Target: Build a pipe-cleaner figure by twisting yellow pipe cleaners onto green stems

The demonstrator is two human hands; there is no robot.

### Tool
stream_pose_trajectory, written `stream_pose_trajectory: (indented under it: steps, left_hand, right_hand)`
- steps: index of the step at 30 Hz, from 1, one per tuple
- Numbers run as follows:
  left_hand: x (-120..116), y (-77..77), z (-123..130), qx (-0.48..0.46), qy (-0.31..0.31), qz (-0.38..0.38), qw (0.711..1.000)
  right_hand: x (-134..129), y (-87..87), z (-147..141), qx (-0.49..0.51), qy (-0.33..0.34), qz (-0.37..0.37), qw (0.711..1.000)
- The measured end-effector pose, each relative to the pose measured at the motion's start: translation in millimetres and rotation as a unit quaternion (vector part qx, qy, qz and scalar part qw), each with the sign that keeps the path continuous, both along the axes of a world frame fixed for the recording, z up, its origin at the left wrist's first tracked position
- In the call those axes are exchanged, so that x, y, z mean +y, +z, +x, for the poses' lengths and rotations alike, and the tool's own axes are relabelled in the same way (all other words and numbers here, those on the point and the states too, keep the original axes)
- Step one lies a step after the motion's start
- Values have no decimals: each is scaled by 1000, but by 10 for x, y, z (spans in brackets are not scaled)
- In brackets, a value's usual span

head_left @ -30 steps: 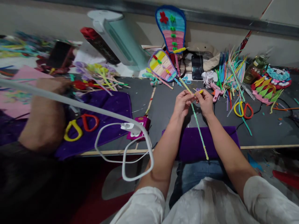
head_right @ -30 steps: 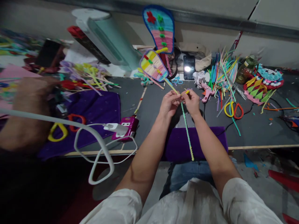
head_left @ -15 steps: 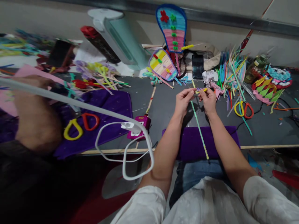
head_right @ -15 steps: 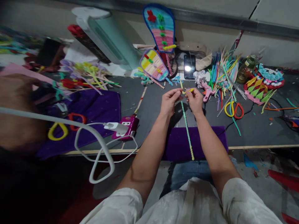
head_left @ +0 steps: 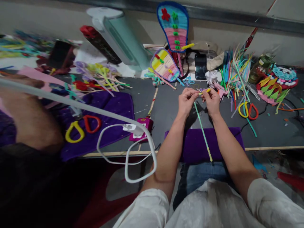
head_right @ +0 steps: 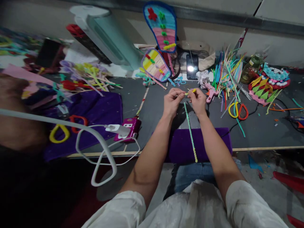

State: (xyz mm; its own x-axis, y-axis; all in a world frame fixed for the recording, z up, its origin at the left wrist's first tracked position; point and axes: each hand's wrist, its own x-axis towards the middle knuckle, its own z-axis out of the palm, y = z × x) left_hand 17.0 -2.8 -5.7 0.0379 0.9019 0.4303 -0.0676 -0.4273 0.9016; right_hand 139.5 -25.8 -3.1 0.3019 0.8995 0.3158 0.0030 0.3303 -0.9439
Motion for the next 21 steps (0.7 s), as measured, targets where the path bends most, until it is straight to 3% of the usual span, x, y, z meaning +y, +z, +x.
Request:
stream_pose_trajectory:
  steps: [3,12,21]
  left_hand:
    - [-23,20,15,-17,-18,-20,1000]
    - [-22,-46,16,-99,-104,-178,974]
    - [-53,-7,1,-85,-83,-232,965]
  right_hand:
    - [6,-10,9,-12,4,3,1000]
    - [37,-83,0,-10,17,-16,1000]
    - [43,-121,-9,-14,26,-44,999]
